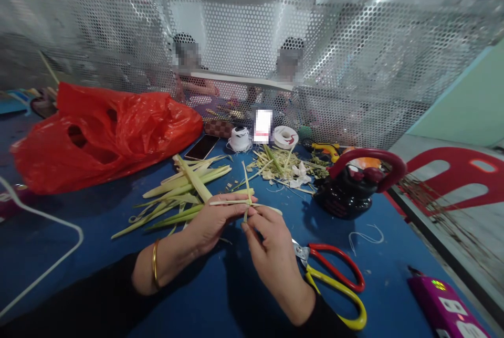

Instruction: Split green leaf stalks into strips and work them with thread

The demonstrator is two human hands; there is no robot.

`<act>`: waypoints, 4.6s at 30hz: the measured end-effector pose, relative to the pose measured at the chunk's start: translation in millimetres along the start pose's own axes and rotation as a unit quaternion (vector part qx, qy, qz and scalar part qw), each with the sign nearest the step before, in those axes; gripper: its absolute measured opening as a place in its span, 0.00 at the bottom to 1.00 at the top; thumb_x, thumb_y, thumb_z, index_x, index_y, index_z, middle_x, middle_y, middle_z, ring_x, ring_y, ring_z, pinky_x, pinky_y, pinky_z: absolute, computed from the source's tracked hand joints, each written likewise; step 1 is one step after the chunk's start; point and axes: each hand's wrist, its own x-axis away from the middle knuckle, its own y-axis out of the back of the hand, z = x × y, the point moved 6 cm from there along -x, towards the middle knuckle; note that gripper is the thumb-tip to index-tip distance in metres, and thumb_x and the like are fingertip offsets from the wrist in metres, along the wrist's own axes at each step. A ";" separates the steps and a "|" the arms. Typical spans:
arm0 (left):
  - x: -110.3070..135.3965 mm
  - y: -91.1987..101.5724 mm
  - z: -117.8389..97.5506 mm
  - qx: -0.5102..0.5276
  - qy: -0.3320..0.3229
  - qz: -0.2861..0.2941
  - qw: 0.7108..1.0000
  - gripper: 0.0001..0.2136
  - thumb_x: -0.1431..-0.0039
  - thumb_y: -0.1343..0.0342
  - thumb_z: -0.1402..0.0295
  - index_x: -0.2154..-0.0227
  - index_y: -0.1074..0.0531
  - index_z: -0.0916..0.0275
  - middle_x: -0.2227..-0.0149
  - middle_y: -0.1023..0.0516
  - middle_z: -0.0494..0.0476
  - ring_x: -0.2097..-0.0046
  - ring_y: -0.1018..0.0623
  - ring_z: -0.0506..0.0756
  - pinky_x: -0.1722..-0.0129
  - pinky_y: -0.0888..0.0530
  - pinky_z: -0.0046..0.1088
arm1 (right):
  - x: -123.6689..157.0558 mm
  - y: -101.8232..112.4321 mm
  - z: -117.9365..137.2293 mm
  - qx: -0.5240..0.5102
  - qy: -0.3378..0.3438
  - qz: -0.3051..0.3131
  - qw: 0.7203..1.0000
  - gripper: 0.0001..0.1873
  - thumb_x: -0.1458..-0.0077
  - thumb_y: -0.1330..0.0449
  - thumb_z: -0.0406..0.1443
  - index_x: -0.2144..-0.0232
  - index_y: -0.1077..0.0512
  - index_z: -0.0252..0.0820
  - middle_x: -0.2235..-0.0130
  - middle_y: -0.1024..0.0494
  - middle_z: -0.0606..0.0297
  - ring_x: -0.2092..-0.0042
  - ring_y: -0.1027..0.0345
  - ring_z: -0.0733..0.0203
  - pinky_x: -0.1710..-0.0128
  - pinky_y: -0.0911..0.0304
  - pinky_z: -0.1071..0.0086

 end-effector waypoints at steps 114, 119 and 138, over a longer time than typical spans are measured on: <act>8.6 -14.5 18.4 -0.221 0.092 0.165 0.957 0.10 0.55 0.43 0.65 0.86 0.33 0.63 0.86 0.36 0.46 0.82 0.39 0.46 0.79 0.43 0.24 | -8.9 10.3 -15.2 0.033 -0.016 -0.043 0.998 0.07 0.43 0.47 0.30 0.73 0.36 0.44 0.71 0.29 0.65 0.65 0.36 0.57 0.63 0.43 0.65; 9.2 -15.7 22.1 -0.225 0.091 0.187 0.952 0.10 0.56 0.43 0.68 0.87 0.34 0.62 0.86 0.36 0.46 0.82 0.38 0.46 0.79 0.41 0.24 | -6.2 5.6 -14.1 0.037 -0.011 -0.050 0.998 0.08 0.44 0.47 0.31 0.75 0.36 0.43 0.72 0.30 0.65 0.66 0.37 0.58 0.64 0.44 0.65; 3.2 -3.9 20.1 -0.136 0.133 0.086 0.978 0.16 0.50 0.42 0.55 0.70 0.23 0.66 0.79 0.28 0.51 0.80 0.33 0.46 0.81 0.43 0.22 | -1.3 0.1 -63.7 -0.326 -0.380 -0.061 0.864 0.20 0.57 0.34 0.52 0.74 0.28 0.40 0.77 0.27 0.67 0.75 0.34 0.62 0.75 0.41 0.70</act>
